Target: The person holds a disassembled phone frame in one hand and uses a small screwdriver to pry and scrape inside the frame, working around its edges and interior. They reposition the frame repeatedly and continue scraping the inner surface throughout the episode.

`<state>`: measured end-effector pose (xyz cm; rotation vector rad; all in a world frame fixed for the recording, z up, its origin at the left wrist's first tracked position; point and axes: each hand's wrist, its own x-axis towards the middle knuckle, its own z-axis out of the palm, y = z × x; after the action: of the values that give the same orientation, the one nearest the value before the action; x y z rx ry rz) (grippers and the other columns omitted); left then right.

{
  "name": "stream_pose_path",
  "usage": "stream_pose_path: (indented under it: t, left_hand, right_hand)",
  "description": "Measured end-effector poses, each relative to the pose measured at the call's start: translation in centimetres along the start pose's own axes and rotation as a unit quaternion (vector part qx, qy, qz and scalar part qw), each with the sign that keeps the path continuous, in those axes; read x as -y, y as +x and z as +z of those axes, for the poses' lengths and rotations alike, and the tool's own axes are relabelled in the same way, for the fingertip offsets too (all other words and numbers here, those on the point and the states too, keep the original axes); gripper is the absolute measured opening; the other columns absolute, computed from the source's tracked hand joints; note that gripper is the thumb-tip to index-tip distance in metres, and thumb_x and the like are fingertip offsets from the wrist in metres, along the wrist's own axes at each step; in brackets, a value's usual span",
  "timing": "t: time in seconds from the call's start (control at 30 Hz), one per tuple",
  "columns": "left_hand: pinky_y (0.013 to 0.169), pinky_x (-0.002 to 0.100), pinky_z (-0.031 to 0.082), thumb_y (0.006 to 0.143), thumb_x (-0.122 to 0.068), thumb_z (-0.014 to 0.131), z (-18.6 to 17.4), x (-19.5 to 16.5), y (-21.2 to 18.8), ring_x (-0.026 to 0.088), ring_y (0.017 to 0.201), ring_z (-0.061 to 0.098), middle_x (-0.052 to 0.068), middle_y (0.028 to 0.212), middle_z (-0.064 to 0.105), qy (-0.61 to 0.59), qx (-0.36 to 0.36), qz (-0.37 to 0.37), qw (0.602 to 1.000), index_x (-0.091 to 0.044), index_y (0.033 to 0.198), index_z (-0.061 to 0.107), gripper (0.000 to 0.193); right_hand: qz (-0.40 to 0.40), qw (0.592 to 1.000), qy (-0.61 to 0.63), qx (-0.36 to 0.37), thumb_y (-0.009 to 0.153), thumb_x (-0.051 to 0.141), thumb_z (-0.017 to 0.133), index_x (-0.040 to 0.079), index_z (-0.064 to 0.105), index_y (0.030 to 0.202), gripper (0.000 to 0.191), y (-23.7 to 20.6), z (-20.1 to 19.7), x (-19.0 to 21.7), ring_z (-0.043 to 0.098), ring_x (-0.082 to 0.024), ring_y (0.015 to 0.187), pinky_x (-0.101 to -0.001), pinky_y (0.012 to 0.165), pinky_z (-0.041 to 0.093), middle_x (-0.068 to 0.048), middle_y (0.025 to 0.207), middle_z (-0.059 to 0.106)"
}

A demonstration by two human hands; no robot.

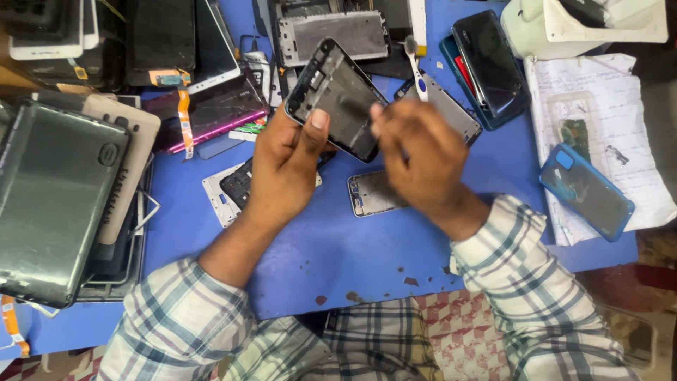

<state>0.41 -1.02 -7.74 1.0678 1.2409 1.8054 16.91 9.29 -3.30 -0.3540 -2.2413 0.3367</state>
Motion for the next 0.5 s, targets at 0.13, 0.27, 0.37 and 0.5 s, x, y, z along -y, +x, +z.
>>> stream_pose_path:
  t: [0.13, 0.27, 0.37, 0.5]
  left_hand:
    - [0.074, 0.022, 0.043, 0.114, -0.043, 0.047, -0.1, -0.8, -0.2, 0.003, 0.081, 0.046, -0.006, 0.089, 0.054, 0.008, 0.024, 0.014, 1.0, -0.002, 0.115, 0.059, 0.042]
    - [0.079, 0.024, 0.049, 0.116, -0.05, 0.041, -0.2, -0.5, -0.2, 0.003, 0.078, 0.043, -0.007, 0.084, 0.047, -0.017, 0.039, 0.028, 0.999, -0.007, 0.099, 0.051, 0.047]
    - [0.077, 0.025, 0.047, 0.116, -0.049, 0.04, -0.2, 0.0, -0.3, 0.005, 0.077, 0.039, -0.006, 0.081, 0.04, -0.02, 0.033, 0.022, 0.999, -0.009, 0.093, 0.047, 0.047]
    - [0.086, 0.029, 0.056, 0.115, -0.048, 0.041, 0.0, 0.3, -0.3, 0.006, 0.08, 0.045, -0.005, 0.084, 0.041, -0.079, 0.044, 0.0, 0.996, -0.01, 0.094, 0.047, 0.044]
  right_hand:
    - [-0.038, 0.999, 0.035, -0.011, 0.102, -0.011, 0.073, -0.002, 0.068, 0.116, 0.018, 0.0, -0.2, -0.1, 0.071, -0.019, 0.084, -0.0274, 0.07, 0.058, -0.01, 0.103, 0.064]
    - [-0.013, 1.0, 0.001, -0.027, 0.103, -0.013, 0.071, -0.001, 0.069, 0.12, 0.021, 0.2, -0.7, -0.5, 0.07, -0.018, 0.086, -0.0255, 0.07, 0.059, -0.012, 0.104, 0.063]
    - [-0.069, 0.998, 0.007, -0.001, 0.097, -0.011, 0.074, -0.001, 0.072, 0.117, 0.022, 0.2, -0.6, -0.4, 0.067, -0.019, 0.082, -0.03, 0.069, 0.056, -0.012, 0.099, 0.062]
    - [-0.055, 0.998, 0.026, -0.031, 0.104, -0.011, 0.076, 0.002, 0.067, 0.108, 0.016, 0.4, -0.5, -0.7, 0.068, -0.017, 0.084, -0.027, 0.07, 0.057, -0.009, 0.103, 0.063]
